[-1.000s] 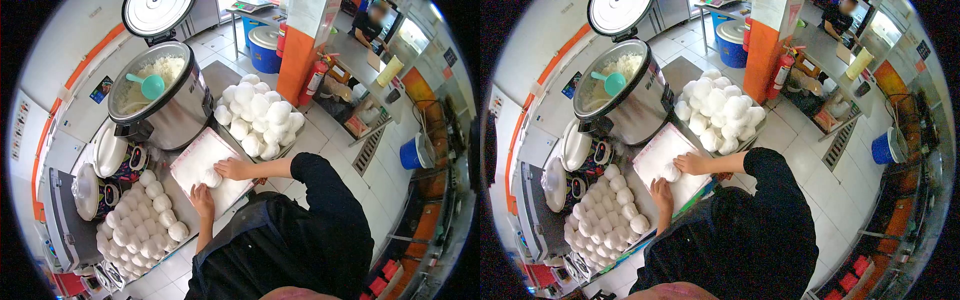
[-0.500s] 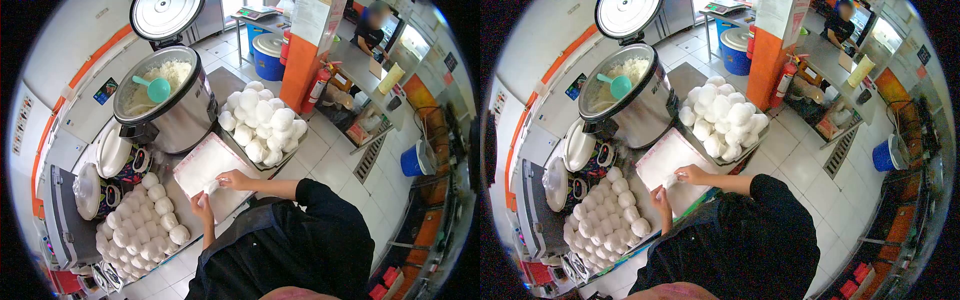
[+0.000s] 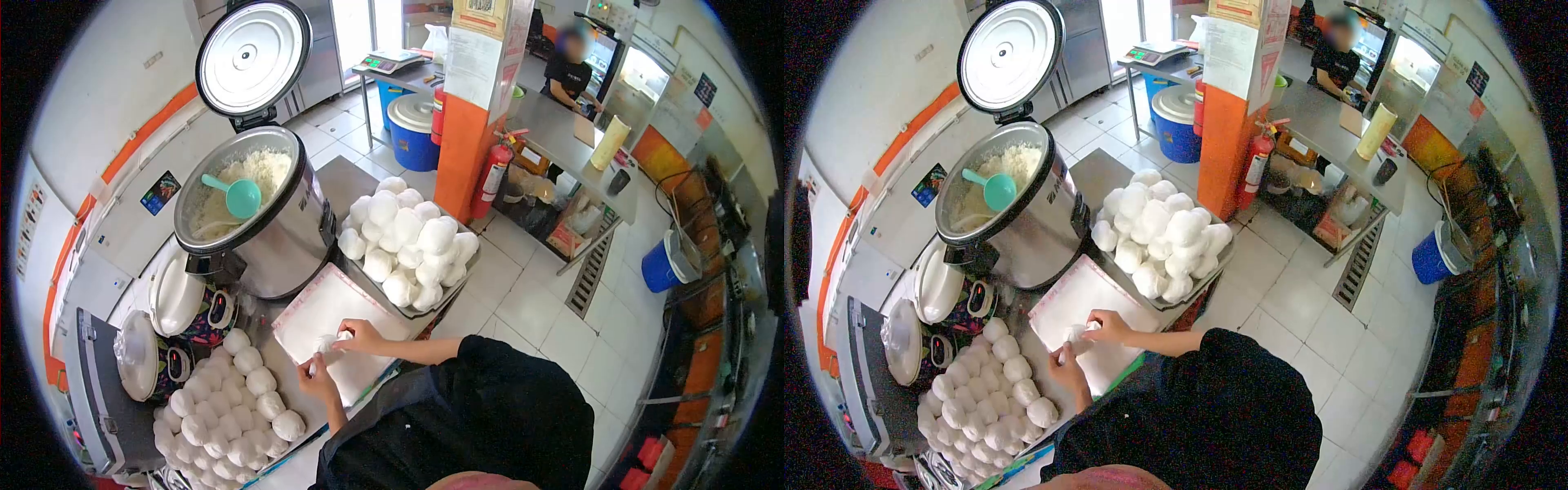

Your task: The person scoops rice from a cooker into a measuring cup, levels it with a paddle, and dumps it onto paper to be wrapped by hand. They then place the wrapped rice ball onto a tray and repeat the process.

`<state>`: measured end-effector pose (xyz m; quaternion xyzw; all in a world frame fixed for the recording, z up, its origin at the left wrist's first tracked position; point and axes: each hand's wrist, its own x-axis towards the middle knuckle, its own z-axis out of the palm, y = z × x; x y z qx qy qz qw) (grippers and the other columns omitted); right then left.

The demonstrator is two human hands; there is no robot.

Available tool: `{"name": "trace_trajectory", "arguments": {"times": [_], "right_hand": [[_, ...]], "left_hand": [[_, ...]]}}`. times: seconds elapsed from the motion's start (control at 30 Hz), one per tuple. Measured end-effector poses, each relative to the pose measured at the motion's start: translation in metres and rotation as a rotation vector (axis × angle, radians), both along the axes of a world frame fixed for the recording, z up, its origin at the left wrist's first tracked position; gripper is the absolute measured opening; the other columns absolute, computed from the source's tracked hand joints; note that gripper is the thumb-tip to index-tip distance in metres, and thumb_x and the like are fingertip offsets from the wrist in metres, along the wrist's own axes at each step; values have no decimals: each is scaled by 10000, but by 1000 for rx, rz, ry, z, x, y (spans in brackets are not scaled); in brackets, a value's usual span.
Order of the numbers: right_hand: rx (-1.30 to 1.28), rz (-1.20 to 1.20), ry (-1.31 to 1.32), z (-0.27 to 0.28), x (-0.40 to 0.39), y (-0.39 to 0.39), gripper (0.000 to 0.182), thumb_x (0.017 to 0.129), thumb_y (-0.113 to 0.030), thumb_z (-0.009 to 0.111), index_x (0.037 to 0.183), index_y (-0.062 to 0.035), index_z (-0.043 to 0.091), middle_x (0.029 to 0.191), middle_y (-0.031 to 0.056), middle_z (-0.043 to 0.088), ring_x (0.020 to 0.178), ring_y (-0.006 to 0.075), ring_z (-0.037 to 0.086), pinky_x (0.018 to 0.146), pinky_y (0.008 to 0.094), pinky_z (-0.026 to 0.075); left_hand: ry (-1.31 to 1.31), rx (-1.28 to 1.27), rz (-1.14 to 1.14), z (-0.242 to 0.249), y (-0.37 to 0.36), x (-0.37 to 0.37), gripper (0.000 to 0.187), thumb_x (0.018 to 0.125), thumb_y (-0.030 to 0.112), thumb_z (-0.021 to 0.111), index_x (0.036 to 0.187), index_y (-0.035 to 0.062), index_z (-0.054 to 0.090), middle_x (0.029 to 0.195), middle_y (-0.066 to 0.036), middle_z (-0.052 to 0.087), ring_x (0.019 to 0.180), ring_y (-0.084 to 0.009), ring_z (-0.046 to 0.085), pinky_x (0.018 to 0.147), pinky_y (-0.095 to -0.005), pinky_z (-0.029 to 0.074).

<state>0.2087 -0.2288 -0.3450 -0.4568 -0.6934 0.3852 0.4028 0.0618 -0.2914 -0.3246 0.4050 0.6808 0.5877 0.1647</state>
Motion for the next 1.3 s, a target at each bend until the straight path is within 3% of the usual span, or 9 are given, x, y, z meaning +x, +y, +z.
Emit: {"name": "trace_trajectory", "arguments": {"times": [0.07,0.17,0.27,0.4,0.63,0.93,1.07,1.13,1.3], "right_hand": [[-411,-72,186,14,-6,-5,320,656,-258,775,797,-32,598,631,51,596,529,105,568,501,261,443],[-170,-170,95,1,-22,-6,298,660,-249,762,755,-38,575,564,53,549,471,137,547,469,293,425],[-10,-217,-73,4,-26,6,277,651,-224,736,747,-32,561,594,88,560,539,209,573,524,330,449],[55,-160,-115,13,-28,-6,232,629,-171,679,763,-20,564,676,140,587,661,314,580,602,380,462],[8,52,-175,14,-19,-8,185,681,-102,602,840,-8,599,728,143,608,687,329,589,615,391,464],[273,178,-64,19,-22,10,52,668,-103,624,714,-85,638,720,72,568,790,265,541,676,358,448],[203,256,-72,19,-31,32,34,647,-85,616,677,-96,628,731,48,568,849,245,519,712,342,442],[35,169,-160,15,-38,23,52,624,-77,606,661,-110,620,745,42,563,847,243,517,731,339,443],[425,206,-588,12,-45,9,131,645,-191,643,685,-69,616,805,17,550,885,220,493,662,297,490]], "left_hand": [[-92,30,-1,1,7,-2,220,702,131,733,683,-2,559,585,-54,526,541,-123,451,512,-261,347],[14,-152,-43,-6,19,-5,223,695,121,732,650,8,545,569,-38,505,529,-117,432,506,-255,344],[455,-130,-80,-2,24,0,119,677,52,657,686,-6,554,658,-124,552,587,-251,527,544,-359,417],[486,-202,-169,7,16,4,109,694,52,613,766,-18,569,767,-171,560,691,-325,554,605,-421,439],[576,-228,-339,5,5,5,249,736,58,565,964,-28,614,832,-214,603,749,-343,594,640,-405,462],[534,-316,-280,2,31,-14,95,665,83,665,638,17,601,656,-170,598,638,-331,583,592,-413,443],[636,-172,-273,-20,35,-31,255,649,75,702,846,13,553,748,-151,612,622,-321,573,593,-406,449],[478,-278,-362,-40,42,-40,332,663,54,701,924,-1,503,846,-159,605,666,-282,593,572,-376,469],[-150,-519,-418,-28,32,-31,299,808,139,588,1047,-12,492,899,-136,593,838,-191,592,660,-313,507]]}}
